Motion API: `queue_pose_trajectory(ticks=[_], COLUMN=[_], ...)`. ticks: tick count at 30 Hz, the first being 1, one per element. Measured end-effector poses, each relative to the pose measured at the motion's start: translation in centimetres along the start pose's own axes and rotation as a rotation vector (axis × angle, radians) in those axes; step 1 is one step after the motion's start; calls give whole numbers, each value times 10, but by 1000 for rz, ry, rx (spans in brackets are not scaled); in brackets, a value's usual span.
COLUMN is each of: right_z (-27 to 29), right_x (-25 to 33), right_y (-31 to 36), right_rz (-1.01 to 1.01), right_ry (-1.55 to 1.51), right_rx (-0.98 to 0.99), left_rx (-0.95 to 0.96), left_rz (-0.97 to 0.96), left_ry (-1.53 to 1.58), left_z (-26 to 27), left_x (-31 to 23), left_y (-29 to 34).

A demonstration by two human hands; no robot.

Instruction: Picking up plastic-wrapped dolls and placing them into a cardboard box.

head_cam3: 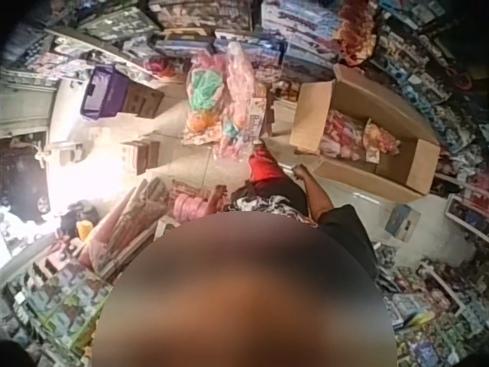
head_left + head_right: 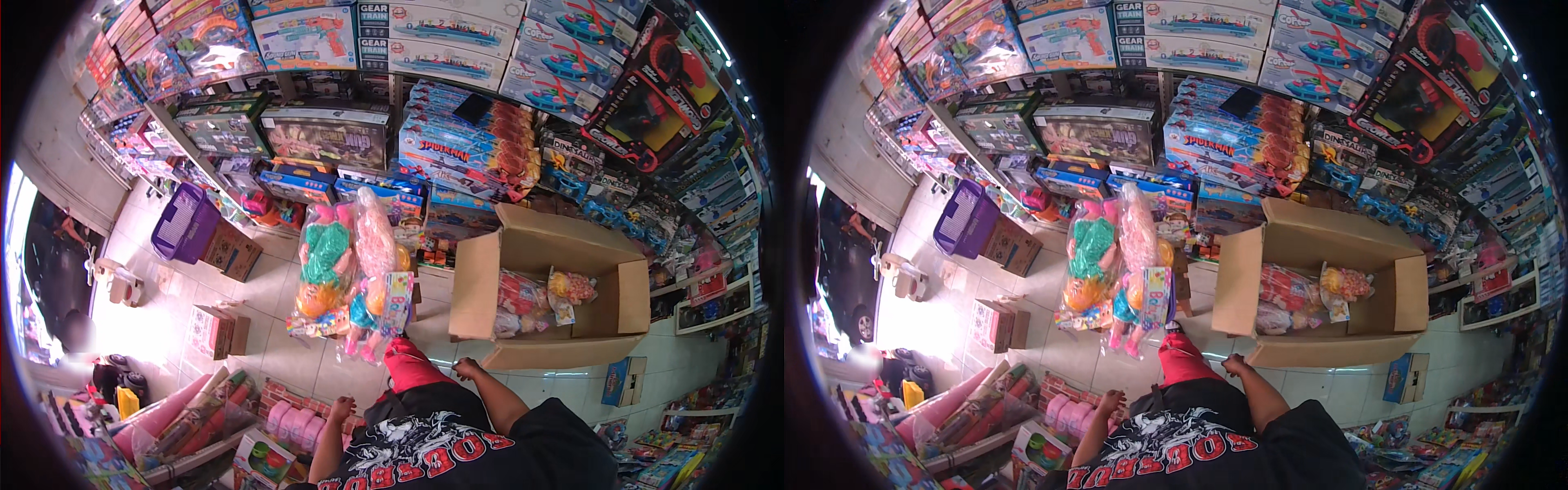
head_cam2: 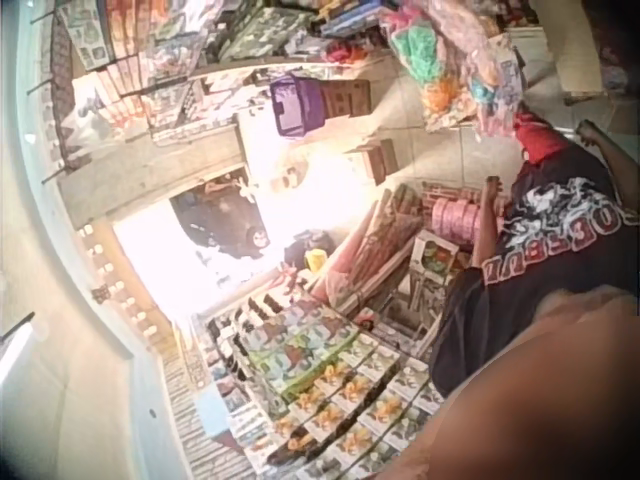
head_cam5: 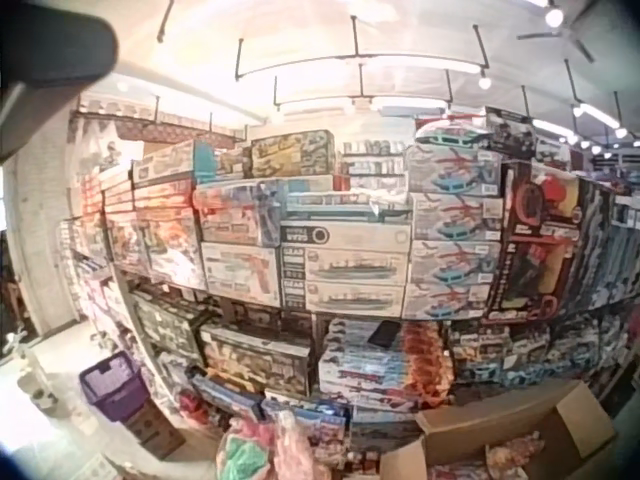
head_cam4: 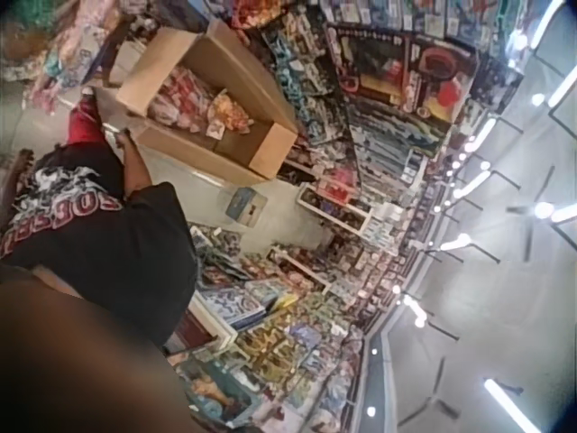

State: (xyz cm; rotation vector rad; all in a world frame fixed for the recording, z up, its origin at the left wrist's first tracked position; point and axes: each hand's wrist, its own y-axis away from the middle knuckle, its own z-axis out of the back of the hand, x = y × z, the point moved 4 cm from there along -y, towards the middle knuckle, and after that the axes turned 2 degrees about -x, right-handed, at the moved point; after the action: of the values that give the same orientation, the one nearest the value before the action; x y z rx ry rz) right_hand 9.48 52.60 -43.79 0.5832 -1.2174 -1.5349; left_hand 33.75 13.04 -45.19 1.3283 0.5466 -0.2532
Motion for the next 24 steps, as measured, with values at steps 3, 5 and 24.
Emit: queue_pose_trajectory(ticks=[3,5,24], right_z=[-4,-7,74], right_x=[40,62,248], right_y=[-16,-26,47], right_rz=[69,104,398], right_ry=[-45,-93,-1265], right_rx=[-7,-45,-571], left_rx=[-41,-41,-442], left_rz=[10,26,-1098], left_ry=[-12,-26,-61], left_z=[30,53,149], left_x=[-35,-55,-434], left_y=[-12,-21,21])
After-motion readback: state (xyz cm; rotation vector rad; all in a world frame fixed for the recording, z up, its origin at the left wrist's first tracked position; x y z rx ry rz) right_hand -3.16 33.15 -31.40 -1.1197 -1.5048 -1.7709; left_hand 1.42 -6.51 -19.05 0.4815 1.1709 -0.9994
